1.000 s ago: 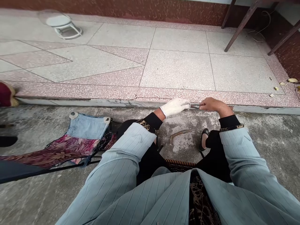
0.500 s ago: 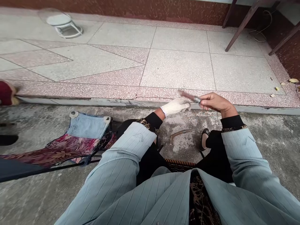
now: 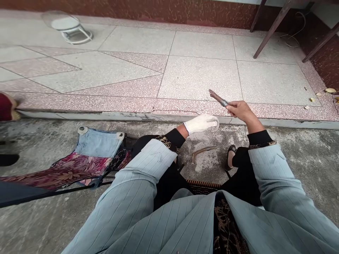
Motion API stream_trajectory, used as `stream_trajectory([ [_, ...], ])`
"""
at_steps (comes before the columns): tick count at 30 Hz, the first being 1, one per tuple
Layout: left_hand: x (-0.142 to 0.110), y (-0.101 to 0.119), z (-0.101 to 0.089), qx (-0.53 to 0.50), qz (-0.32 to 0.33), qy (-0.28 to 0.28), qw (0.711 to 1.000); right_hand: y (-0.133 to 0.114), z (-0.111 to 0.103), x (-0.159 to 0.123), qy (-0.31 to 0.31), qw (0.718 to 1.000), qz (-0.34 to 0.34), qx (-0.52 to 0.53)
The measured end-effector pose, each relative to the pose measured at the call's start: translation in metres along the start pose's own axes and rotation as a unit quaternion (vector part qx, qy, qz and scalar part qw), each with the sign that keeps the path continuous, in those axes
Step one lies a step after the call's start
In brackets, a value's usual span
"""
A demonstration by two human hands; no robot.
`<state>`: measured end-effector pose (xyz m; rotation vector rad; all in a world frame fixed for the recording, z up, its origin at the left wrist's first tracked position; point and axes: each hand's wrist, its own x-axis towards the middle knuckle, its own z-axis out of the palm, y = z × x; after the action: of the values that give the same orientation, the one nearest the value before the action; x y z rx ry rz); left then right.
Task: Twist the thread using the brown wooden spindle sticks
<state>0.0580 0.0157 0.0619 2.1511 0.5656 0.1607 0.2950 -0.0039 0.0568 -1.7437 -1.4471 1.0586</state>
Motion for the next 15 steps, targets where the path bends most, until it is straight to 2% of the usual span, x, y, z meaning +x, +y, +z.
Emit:
stream_trajectory([
  [4,0.002,-0.006,0.001,0.107,-0.041,0.017,0.993,0.001,-0.001,0.001,0.008,0.986,-0.010,-0.168],
  [6,0.002,-0.009,0.000,0.163,-0.061,0.023,0.984,-0.003,-0.002,0.000,-0.026,0.970,0.000,-0.241],
  [8,0.002,-0.010,-0.002,0.218,-0.076,0.023,0.973,-0.006,-0.001,-0.002,-0.101,0.951,0.032,-0.289],
  [11,0.001,-0.011,-0.007,0.266,-0.091,0.013,0.960,-0.006,0.003,-0.004,-0.260,0.919,0.064,-0.290],
  [15,-0.002,-0.012,-0.015,0.218,-0.071,0.007,0.973,-0.006,0.010,-0.009,-0.439,0.875,0.026,-0.203],
])
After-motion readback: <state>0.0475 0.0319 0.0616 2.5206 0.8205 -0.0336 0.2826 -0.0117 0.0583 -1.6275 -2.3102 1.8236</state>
